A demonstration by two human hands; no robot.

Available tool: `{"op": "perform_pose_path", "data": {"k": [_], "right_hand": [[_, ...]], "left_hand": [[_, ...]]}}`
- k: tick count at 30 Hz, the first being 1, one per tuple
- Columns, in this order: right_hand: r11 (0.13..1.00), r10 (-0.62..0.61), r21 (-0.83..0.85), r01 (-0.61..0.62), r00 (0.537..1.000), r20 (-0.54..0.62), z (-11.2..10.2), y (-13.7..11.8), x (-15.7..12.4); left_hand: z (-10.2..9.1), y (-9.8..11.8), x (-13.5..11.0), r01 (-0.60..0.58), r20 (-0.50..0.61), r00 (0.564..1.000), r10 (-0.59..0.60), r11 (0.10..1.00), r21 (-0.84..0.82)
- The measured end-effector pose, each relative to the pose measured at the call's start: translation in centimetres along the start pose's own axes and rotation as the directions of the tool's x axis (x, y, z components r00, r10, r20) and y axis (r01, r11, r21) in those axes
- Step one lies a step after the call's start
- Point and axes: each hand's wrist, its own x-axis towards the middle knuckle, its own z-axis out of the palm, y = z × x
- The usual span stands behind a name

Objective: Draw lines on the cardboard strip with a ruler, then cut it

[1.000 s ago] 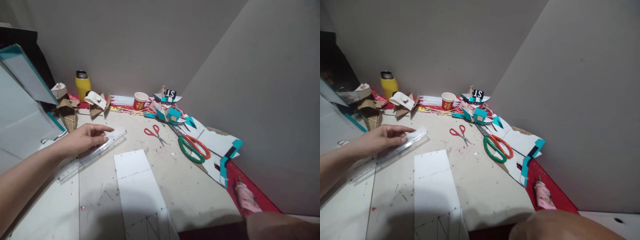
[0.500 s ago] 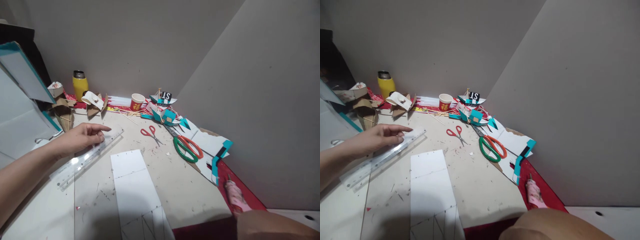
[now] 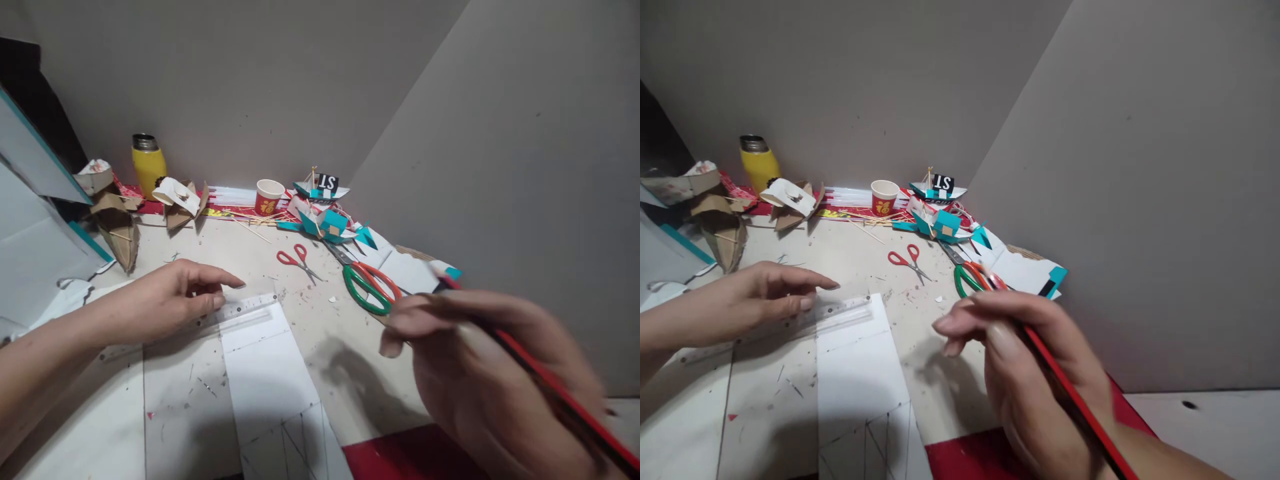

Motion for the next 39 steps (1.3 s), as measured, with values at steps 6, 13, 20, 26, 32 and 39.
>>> {"op": "perform_pose_path", "data": {"k": [6,13,20,26,32,39], "right_hand": [[0.975,0.214,-0.004,-0.221,0.938,0.273,-0.2,2.3,0.6],[0.963,0.258,-0.027,-0.267,0.893,0.37,0.3,3.1,0.5],[0.927,0.37,-0.082,-0.367,0.852,0.371,1.7,3.0,1.3],[0.914,0.394,-0.035,-0.405,0.861,0.323,1.5,4.1,1.3],[0.891,0.435,-0.019,-0.454,0.84,0.323,1.8,4.5,1.3],[0.887,0.44,-0.01,-0.462,0.838,0.322,1.9,4.7,1.2]], "left_hand": [[0.4,0.1,0.1,0.048,-0.001,0.999,-0.048,0.995,0.085],[1.8,-0.6,0.4,0.063,0.042,0.997,-0.067,0.994,0.086],[3.7,-0.8,0.7,0.027,0.025,0.999,-0.028,0.999,0.029],[4.6,-0.2,1.0,-0.072,0.011,0.997,0.071,0.995,0.069],[4.8,0.2,1.3,-0.061,0.008,0.998,0.061,0.994,0.086],[4.9,0.1,1.7,-0.04,0.005,0.999,0.04,0.993,0.113]]}}
